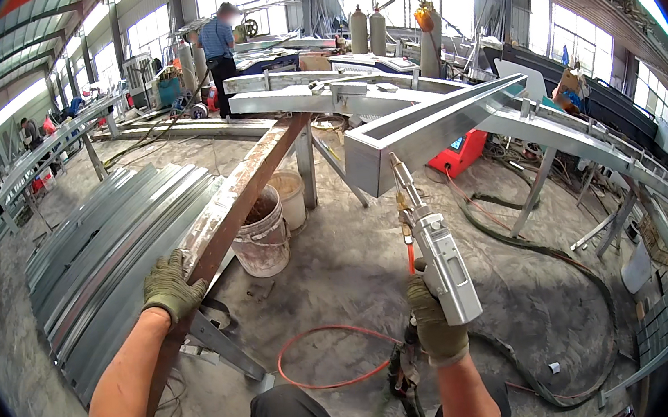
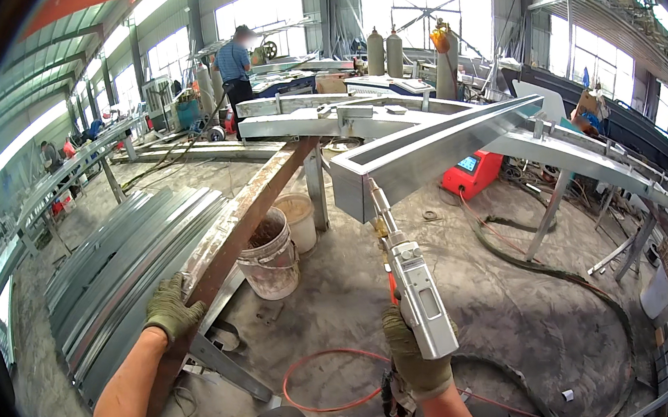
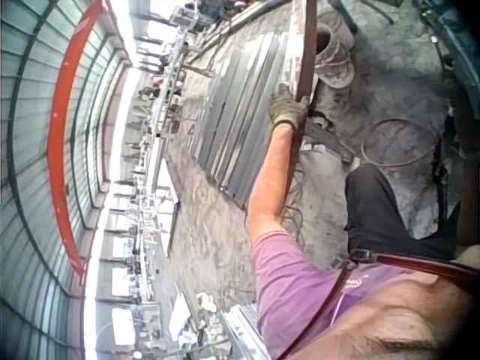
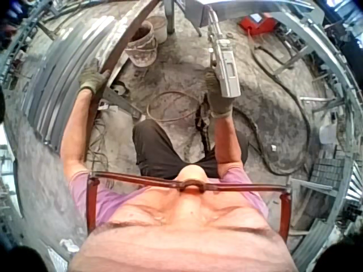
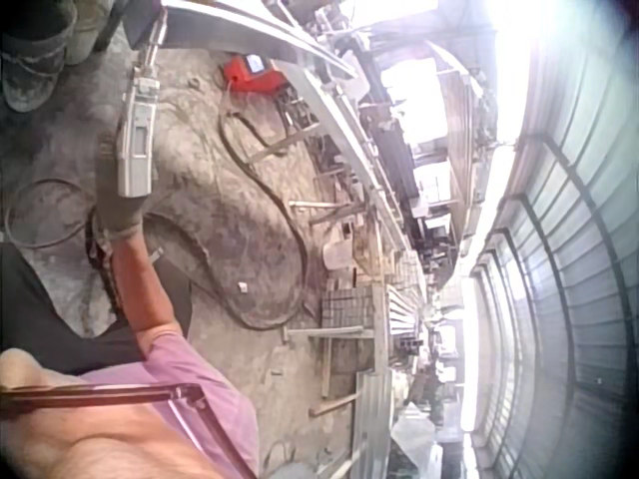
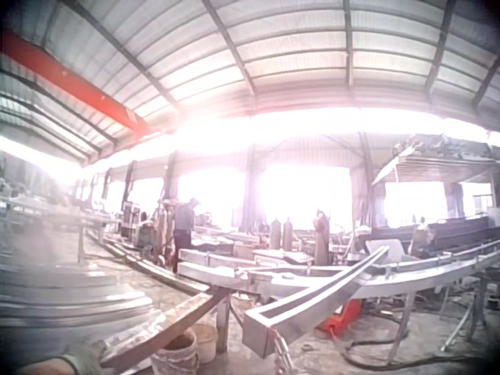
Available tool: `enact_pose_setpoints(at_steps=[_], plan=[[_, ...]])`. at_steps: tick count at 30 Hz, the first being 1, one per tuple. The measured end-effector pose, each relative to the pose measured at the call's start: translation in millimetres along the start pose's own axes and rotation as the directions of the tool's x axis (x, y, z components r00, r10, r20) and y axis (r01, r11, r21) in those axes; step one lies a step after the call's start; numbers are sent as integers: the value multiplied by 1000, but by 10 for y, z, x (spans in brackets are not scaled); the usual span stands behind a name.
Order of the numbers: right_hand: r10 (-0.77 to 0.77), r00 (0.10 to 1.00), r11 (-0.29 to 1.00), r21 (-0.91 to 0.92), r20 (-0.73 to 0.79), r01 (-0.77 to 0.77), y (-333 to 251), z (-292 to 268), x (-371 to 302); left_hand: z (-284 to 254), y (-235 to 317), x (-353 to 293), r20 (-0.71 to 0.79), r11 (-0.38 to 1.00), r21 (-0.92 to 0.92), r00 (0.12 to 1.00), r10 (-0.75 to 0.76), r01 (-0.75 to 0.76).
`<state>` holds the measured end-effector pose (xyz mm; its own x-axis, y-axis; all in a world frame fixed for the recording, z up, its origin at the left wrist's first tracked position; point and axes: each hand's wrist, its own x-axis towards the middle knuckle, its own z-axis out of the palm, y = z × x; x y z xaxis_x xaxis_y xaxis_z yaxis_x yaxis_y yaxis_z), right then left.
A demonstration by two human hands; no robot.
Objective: The person aligns and welds metal frame components on a workbench using a handheld welding torch. They repeatedly position metal bars, tack weld joints, and reposition the frame to complete welds on multiple sides.
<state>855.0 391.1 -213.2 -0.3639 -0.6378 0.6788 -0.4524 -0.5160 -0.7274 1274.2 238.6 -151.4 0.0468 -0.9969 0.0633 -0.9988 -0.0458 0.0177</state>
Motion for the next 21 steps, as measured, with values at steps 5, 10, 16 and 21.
enact_pose_setpoints(at_steps=[5, 10, 16, 21], plan=[[-145, 988, 981, -135, -52, 137, -45, -67, 30, -32, 136, 143, 64, 999, 4, 997, -45, 45], [112, 989, 993, 47, -95, -108, -343, -50, -44, 41, 116, 560, -24, 997, -65, 999, 34, -35], [227, 966, 974, 23, -123, -226, -483, -165, -84, 181, 73, 693, -61, 985, -171, 998, 22, -33], [245, 959, 968, 94, -144, -233, -672, -121, -89, 207, 75, 675, -98, 984, -166, 994, 45, -61]])
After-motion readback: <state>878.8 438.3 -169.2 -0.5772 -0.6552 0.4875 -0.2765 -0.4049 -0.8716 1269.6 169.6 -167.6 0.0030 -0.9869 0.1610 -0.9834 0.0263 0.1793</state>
